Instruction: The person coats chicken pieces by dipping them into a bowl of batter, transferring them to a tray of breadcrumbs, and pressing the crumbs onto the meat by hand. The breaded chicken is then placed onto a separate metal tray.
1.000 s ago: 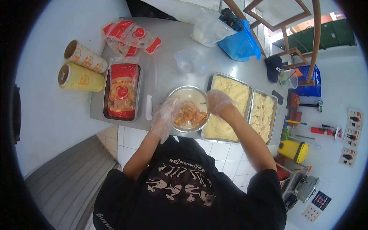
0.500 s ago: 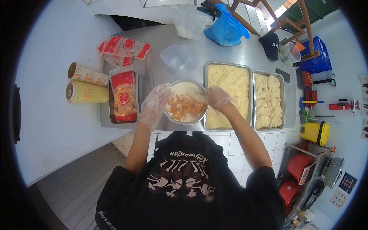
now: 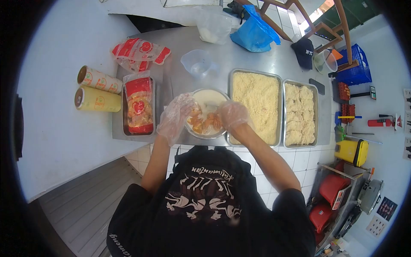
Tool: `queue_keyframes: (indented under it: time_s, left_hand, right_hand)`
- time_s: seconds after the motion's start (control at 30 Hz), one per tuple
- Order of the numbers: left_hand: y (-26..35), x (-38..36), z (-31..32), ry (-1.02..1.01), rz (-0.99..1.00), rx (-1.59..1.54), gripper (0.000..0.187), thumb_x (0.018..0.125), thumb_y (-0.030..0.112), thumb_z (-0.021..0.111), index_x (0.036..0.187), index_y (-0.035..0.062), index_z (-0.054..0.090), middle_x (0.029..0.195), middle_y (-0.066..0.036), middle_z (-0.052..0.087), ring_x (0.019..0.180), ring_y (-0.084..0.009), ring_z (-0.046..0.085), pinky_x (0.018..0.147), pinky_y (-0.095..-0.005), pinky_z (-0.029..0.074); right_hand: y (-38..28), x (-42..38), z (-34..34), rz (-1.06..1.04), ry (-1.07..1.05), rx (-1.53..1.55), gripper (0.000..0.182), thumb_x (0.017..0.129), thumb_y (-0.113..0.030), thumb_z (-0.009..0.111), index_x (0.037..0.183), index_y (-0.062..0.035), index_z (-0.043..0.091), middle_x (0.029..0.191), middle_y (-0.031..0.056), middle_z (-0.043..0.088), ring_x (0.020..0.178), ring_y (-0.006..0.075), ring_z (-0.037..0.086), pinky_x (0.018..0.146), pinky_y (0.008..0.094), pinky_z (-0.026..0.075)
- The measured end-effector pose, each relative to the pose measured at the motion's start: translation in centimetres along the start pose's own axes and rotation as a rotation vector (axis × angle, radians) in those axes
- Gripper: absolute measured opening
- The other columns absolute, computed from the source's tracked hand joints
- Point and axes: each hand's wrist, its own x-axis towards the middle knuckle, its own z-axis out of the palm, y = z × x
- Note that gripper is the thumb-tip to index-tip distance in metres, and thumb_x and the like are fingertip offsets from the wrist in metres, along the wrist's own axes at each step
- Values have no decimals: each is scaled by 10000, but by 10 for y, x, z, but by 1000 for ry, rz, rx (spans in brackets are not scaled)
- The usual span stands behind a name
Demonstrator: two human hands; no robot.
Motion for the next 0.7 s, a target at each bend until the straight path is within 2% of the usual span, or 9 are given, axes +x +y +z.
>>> queue_keyframes:
  time_s: [0.1, 0.23, 0.33, 0.4, 0.53, 0.6, 0.63, 0.7]
  left_hand:
    - [4, 2, -2, 14, 6, 19, 428, 1013, 191, 521, 1375, -26, 448, 1400, -159, 525, 1262, -268, 546, 1102, -367, 420]
    - [-2, 7, -15, -38, 44, -57, 439, 1006, 181, 533, 1374, -37, 436, 1413, -179, 505, 1265, -287, 544, 1104, -382, 425]
    - [6, 3, -17, -25, 34, -96, 444, 999, 169, 543, 1370, -46, 428, 1418, -188, 495, 1270, -302, 537, 1104, -402, 429]
    - [8, 5, -20, -87, 4, -128, 370, 1053, 203, 461, 1352, -14, 451, 1413, -170, 499, 1255, -274, 535, 1090, -363, 425]
    - [15, 0, 0, 12, 5, -33, 372, 1051, 197, 460, 1354, -19, 446, 1413, -175, 498, 1254, -284, 535, 1093, -365, 423]
    - [18, 1, 1, 17, 3, -3, 381, 1052, 188, 453, 1367, -24, 431, 1421, -183, 489, 1261, -293, 530, 1100, -375, 417]
    - [18, 2, -1, 16, 4, -1, 381, 1052, 188, 453, 1367, -24, 431, 1421, -183, 489, 1261, -293, 530, 1100, -375, 417]
    - [19, -1, -4, -103, 28, -87, 396, 1054, 186, 442, 1384, -32, 411, 1434, -192, 473, 1282, -304, 515, 1111, -386, 407]
  right_hand:
    - [-16, -13, -6, 25, -92, -65, 245, 972, -183, 500, 952, -31, 692, 947, 184, 700, 861, 311, 718, 727, 398, 583]
    - [-7, -2, 19, 42, -107, -46, 255, 973, -187, 499, 977, -23, 694, 958, 175, 703, 874, 309, 717, 732, 401, 581]
    - [-11, 0, -3, 71, -73, -6, 243, 958, -183, 516, 979, -20, 694, 966, 165, 707, 874, 314, 716, 739, 403, 580]
    - [-21, -4, -16, 30, -24, 60, 212, 929, -164, 547, 979, -25, 699, 960, 164, 708, 868, 306, 718, 732, 398, 578]
    - [-30, 3, 6, -74, 6, -70, 195, 911, -150, 561, 985, -38, 703, 948, 157, 711, 862, 295, 720, 721, 390, 576]
    - [-25, 8, 3, -66, -123, -48, 193, 909, -135, 552, 983, -42, 703, 925, 151, 711, 852, 287, 721, 718, 383, 573]
    - [-23, 9, 0, -66, -120, -46, 193, 909, -135, 552, 983, -42, 703, 925, 151, 711, 852, 287, 721, 718, 383, 573]
    - [-23, 5, -16, -52, -89, -32, 196, 901, -147, 560, 976, -46, 711, 907, 146, 714, 854, 285, 720, 722, 378, 571]
